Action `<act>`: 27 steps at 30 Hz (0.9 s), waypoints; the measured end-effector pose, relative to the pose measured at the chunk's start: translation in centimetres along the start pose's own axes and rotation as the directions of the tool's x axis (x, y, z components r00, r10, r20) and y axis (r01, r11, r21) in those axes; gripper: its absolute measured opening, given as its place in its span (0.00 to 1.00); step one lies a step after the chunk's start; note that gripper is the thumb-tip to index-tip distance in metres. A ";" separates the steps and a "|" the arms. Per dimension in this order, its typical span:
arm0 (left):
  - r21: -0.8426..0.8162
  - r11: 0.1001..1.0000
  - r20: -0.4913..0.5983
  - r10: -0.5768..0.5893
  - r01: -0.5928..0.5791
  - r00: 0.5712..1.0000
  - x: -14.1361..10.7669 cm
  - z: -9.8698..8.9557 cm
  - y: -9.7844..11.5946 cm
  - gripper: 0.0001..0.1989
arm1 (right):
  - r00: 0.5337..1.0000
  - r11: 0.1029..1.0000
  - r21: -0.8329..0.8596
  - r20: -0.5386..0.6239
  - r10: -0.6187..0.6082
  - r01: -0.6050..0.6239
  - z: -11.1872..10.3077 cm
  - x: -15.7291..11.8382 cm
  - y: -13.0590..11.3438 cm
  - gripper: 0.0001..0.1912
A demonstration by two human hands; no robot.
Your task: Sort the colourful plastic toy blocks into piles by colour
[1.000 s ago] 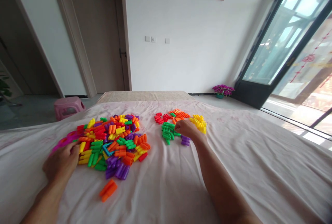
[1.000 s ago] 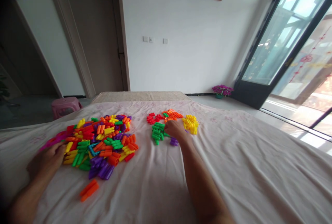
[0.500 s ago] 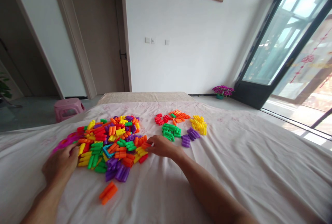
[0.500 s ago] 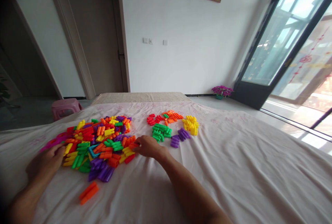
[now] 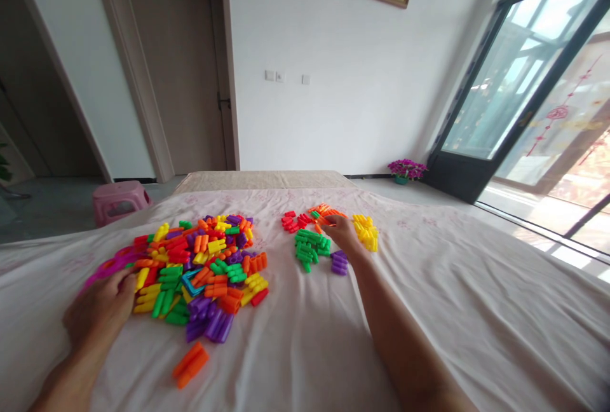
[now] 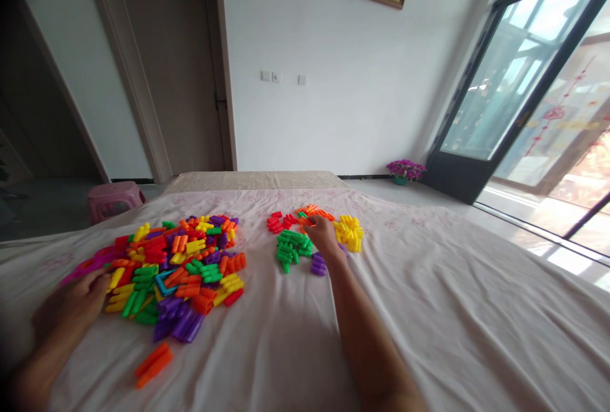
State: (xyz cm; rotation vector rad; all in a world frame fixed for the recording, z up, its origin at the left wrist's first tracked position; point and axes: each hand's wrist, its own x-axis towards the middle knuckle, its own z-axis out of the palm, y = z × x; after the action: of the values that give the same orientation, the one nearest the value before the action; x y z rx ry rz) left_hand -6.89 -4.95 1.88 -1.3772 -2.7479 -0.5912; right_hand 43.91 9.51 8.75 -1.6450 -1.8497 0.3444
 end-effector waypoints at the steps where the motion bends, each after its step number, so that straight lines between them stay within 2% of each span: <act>1: 0.000 1.000 0.007 -0.003 0.003 1.000 0.0 0.0 0.0 0.34 | 0.998 0.999 -0.030 -0.043 0.039 -0.040 -0.1 0.4 0.7 0.16; 4: 0.003 1.000 0.031 -0.014 0.014 0.999 0.0 0.0 0.1 0.34 | 0.980 0.986 -0.060 -0.137 0.143 -0.152 -0.1 1.3 2.3 0.21; 6: 0.007 1.000 0.042 -0.023 0.023 0.999 0.1 0.0 0.2 0.35 | 0.976 0.984 -0.063 -0.148 0.157 -0.168 0.4 1.9 2.9 0.23; 10: -0.001 1.000 0.061 -0.025 0.026 0.998 0.1 -0.1 0.2 0.36 | 0.990 0.989 -0.096 -0.095 0.107 -0.116 1.6 3.3 2.8 0.22; 17: -0.003 1.000 0.046 -0.017 0.017 0.999 0.0 -0.1 0.3 0.36 | 0.992 0.908 -0.412 0.067 0.110 -0.073 3.2 6.5 0.4 0.21; 23: -0.023 1.000 0.016 -0.004 0.004 1.000 0.2 0.1 0.1 0.34 | 0.983 0.874 -0.479 0.105 0.150 -0.082 4.4 8.4 -0.4 0.17; 27: -0.027 0.999 0.010 -0.018 0.018 1.000 0.1 0.1 0.2 0.34 | 0.983 0.872 -0.481 0.096 0.154 -0.090 4.2 8.5 -0.1 0.18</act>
State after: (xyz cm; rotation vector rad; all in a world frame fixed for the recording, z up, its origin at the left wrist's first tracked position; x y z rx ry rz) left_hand -6.81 -4.75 1.85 -1.3661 -2.7731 -0.6271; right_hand 41.08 18.50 7.98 -2.1198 -2.0461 0.0450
